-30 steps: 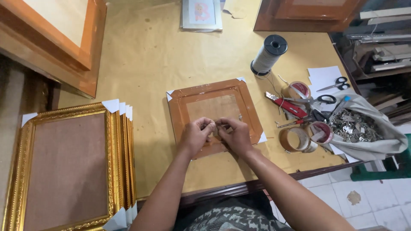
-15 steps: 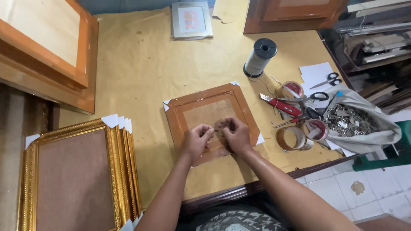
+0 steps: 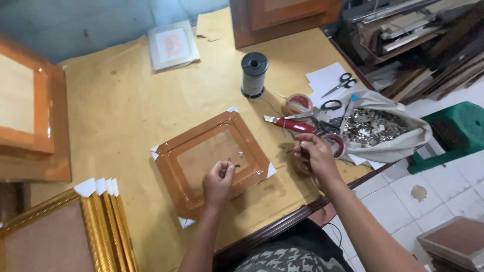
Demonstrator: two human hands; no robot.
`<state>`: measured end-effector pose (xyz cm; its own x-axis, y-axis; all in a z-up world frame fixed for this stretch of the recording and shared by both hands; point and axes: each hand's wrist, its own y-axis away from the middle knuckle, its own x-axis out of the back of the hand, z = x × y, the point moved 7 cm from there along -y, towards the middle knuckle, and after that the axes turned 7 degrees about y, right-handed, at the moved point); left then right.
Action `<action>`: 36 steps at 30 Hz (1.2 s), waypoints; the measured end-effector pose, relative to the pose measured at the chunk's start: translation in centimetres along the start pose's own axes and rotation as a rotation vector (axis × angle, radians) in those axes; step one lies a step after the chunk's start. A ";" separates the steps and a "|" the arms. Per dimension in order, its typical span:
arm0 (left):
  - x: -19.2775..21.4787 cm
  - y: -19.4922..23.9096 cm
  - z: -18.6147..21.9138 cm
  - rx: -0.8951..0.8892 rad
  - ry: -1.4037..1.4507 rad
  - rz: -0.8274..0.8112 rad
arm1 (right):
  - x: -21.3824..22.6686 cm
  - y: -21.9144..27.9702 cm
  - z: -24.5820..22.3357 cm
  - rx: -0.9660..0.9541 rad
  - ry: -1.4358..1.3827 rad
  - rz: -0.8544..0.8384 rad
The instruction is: Attaching metal clips and hanging wire to the back of a wooden picture frame.
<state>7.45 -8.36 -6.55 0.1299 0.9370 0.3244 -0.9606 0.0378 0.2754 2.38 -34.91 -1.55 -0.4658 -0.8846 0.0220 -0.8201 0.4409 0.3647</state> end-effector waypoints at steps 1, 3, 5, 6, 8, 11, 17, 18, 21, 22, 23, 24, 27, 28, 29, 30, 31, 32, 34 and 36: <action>-1.1 0.3 1.7 -0.014 -0.006 -0.012 | 2.1 -0.3 -0.8 0.007 -0.011 0.014; -3.9 1.8 5.4 -0.134 -0.003 -0.096 | 7.0 -0.2 -2.5 0.079 0.263 0.112; -7.0 2.6 7.9 -0.172 0.000 -0.144 | 11.8 -0.7 -3.7 0.114 0.567 0.254; -8.7 3.1 9.2 -0.201 0.010 -0.179 | 14.4 -0.7 -4.6 0.146 0.880 0.379; -12.3 3.4 11.1 -0.275 -0.002 -0.219 | 19.1 -2.9 -3.6 0.282 1.069 0.430; -18.0 3.7 13.6 -0.467 -0.023 -0.295 | 22.7 -4.0 -3.3 0.467 1.393 0.455; -28.5 5.6 18.7 -0.817 -0.014 -0.369 | 24.5 -3.8 -1.9 0.227 1.551 0.088; -30.1 5.8 18.8 -0.809 -0.022 -0.405 | 24.4 -3.4 -1.8 0.210 1.508 0.049; -34.5 6.0 19.6 -0.915 -0.075 -0.453 | 25.2 -3.6 -3.1 0.199 1.421 0.024; -35.5 5.5 19.6 -0.915 -0.079 -0.455 | 26.1 -4.6 -2.8 0.197 1.417 0.023; -36.4 5.2 19.6 -0.958 -0.123 -0.438 | 26.9 -5.5 -2.7 0.224 1.388 0.051; -37.2 5.0 19.6 -0.999 -0.167 -0.420 | 27.6 -6.2 -2.5 0.250 1.358 0.076; -38.5 3.3 18.0 -1.038 -0.167 -0.239 | 28.9 -8.1 -3.1 0.321 1.462 0.222; -38.4 3.6 18.6 -1.039 -0.169 -0.237 | 28.9 -8.3 -3.5 0.324 1.460 0.222; -38.1 3.7 19.0 -1.018 -0.198 -0.207 | 28.4 -8.5 -3.8 0.359 1.495 0.191; -37.8 4.0 19.4 -0.991 -0.227 -0.178 | 27.9 -8.6 -4.1 0.392 1.532 0.154; -37.9 4.1 19.3 -0.988 -0.230 -0.177 | 27.6 -8.4 -4.5 0.393 1.530 0.150; -38.1 4.1 19.3 -0.979 -0.217 -0.191 | 26.3 -8.1 -4.6 0.471 1.615 0.002; -38.3 4.2 19.1 -0.970 -0.205 -0.204 | 25.5 -8.1 -4.3 0.552 1.694 -0.150; -38.5 4.2 18.7 -0.961 -0.264 -0.218 | 26.8 -9.2 -3.2 0.416 1.669 -0.151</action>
<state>3.04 -50.75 -0.92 0.2637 0.7741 0.5755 -0.6857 0.5701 -0.4526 -1.53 -63.19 -1.33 0.2168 0.0096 0.9762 -0.9701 0.1142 0.2143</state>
